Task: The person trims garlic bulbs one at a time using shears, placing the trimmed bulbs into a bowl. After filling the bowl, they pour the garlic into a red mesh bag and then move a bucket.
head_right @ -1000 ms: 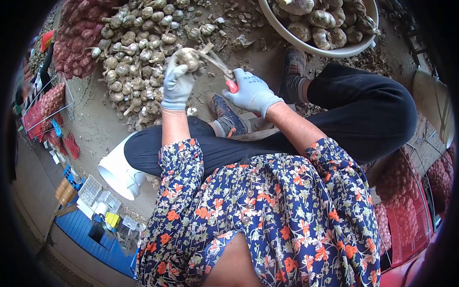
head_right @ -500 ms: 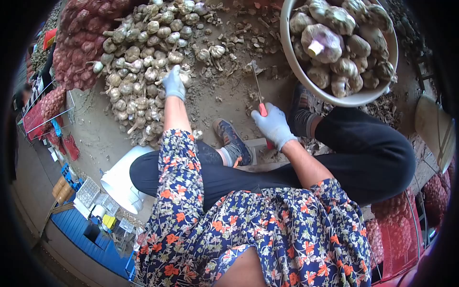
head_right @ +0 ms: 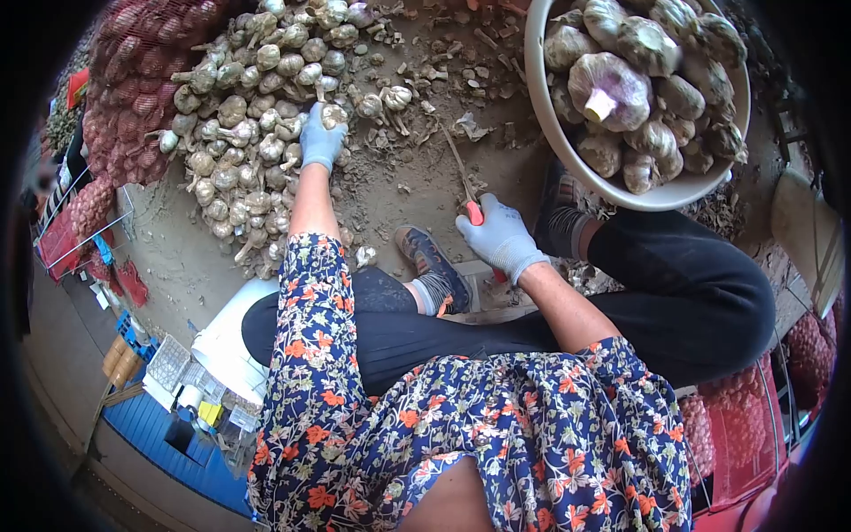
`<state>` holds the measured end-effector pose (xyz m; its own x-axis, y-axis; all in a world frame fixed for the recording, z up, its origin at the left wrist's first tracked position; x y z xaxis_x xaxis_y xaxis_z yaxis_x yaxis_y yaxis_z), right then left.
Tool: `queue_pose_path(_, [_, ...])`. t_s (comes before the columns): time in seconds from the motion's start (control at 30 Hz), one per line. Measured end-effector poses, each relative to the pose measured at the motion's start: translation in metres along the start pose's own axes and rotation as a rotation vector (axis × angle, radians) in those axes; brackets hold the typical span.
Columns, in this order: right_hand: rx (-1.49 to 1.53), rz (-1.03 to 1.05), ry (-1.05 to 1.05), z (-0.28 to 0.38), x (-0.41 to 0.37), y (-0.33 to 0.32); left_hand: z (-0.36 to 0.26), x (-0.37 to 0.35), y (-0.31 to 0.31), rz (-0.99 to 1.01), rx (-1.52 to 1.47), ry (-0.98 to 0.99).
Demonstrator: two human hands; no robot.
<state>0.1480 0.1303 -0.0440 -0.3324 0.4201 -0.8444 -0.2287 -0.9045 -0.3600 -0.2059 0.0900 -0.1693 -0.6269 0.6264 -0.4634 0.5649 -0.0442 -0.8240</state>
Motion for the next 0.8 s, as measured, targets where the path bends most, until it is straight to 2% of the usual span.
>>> queue_pose_path(0.07, [-0.019, 0.0, -0.013, -0.001, 0.002, -0.001, 0.009, -0.008, 0.012, -0.007, 0.01, 0.033])
queue_pose_path(0.13, [-0.035, -0.001, -0.035, 0.002, 0.003, -0.001, 0.016, -0.016, 0.031, 0.084, -0.611, 0.017])
queue_pose_path(0.17, [-0.085, -0.01, -0.055, 0.005, 0.003, -0.002, -0.015, -0.052, 0.011, 0.069, -0.953, -0.157])
queue_pose_path(0.2, [-0.132, -0.018, -0.071, 0.008, 0.002, -0.003, -0.026, -0.071, 0.0, 0.064, -0.953, -0.145])
queue_pose_path(0.27, [-0.19, -0.084, -0.14, 0.014, 0.0, -0.008, -0.05, -0.097, -0.012, 0.07, -1.416, -0.001])
queue_pose_path(0.33, [-0.257, -0.156, -0.225, 0.022, -0.006, -0.014, -0.068, -0.114, -0.021, 0.124, -1.51, 0.069])
queue_pose_path(0.4, [-0.478, -0.329, -0.349, 0.038, -0.016, -0.026, -0.091, -0.128, -0.033, 0.171, -1.637, 0.202])
queue_pose_path(0.53, [-0.544, -0.579, -0.466, 0.048, -0.031, -0.042, -0.123, -0.153, -0.053, 0.221, -1.617, 0.348])
queue_pose_path(0.6, [-0.521, -0.638, -0.527, 0.051, -0.037, -0.045, -0.119, -0.157, -0.059, 0.119, -1.485, 0.345])
queue_pose_path(0.63, [-0.42, -0.563, -0.552, 0.048, -0.037, -0.045, -0.135, -0.172, -0.068, 0.171, -1.522, 0.342])
queue_pose_path(0.67, [-0.144, -0.572, -0.59, 0.036, -0.026, -0.036, -0.128, -0.163, -0.056, 0.186, -1.501, 0.364])
queue_pose_path(0.7, [0.058, -0.478, -0.588, 0.027, -0.012, -0.029, -0.129, -0.167, -0.049, 0.229, -1.594, 0.328])
queue_pose_path(0.73, [0.152, -0.318, -0.49, 0.031, -0.015, -0.029, -0.121, -0.165, -0.039, 0.34, -1.6, 0.368])
queue_pose_path(0.77, [0.221, -0.271, -0.465, 0.035, -0.016, -0.03, -0.124, -0.172, -0.038, 0.358, -1.654, 0.404])
queue_pose_path(0.8, [0.269, -0.38, -0.55, 0.038, -0.011, -0.03, -0.127, -0.175, -0.035, 0.446, -1.553, 0.412])
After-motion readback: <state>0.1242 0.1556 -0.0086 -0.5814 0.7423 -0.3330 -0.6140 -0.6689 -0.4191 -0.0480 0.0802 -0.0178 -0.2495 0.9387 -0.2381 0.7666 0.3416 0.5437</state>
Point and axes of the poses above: each hand's wrist, its own x-axis towards the middle knuckle, its own y-axis out of the palm, z = x × y, the point moved 7 cm from there along x, towards the middle knuckle, and after that the axes turned 3 degrees about y, right-handed, at the moved point
